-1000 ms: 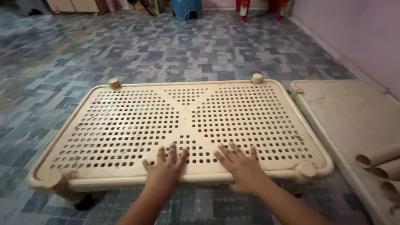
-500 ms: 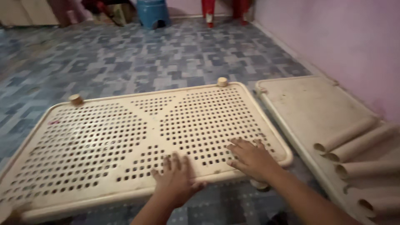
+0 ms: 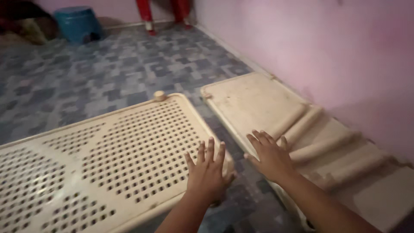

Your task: The person attaches four caster wheels to the underside of a beige perforated plastic table top. They then flip the table over and insert a long cylindrical leg into one of the corner sockets.

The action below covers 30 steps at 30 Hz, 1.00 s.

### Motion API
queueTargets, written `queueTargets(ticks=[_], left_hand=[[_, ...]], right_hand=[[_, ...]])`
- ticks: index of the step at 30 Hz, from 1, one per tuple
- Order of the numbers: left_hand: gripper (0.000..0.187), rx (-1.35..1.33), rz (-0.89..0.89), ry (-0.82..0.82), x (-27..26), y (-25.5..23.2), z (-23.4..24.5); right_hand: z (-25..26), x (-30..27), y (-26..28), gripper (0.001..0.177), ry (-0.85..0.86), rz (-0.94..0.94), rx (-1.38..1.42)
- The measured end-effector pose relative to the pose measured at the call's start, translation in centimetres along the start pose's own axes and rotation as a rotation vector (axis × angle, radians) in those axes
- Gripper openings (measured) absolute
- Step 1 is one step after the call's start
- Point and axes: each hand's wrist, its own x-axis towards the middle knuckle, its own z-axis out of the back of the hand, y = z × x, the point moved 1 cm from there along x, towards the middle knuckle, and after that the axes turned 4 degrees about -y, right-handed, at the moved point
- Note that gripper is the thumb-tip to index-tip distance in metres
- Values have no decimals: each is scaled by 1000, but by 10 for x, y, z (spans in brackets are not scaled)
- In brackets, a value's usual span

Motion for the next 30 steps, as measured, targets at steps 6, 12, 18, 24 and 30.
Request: queueTargets(ticks=[6,12,18,24,30], left_hand=[[94,-10,-110,78,41,-62,-19],[90,12,-164,170,53,-94,-36],[89,46,-172,209,55,-93,-46],[89,45,-152,205,55,-86,-51],[87,76,-151,189,46,-78,-45]], right_hand=[[-11,-20,-90,65,67,-216,36],[-45,-20,-129,61,208,-385,99],[-100,-15,-145,56,209,-434,242],[-138,-15,-154,45,-17,-561,450],[-110,-24,-141,45,-206,-673,478]])
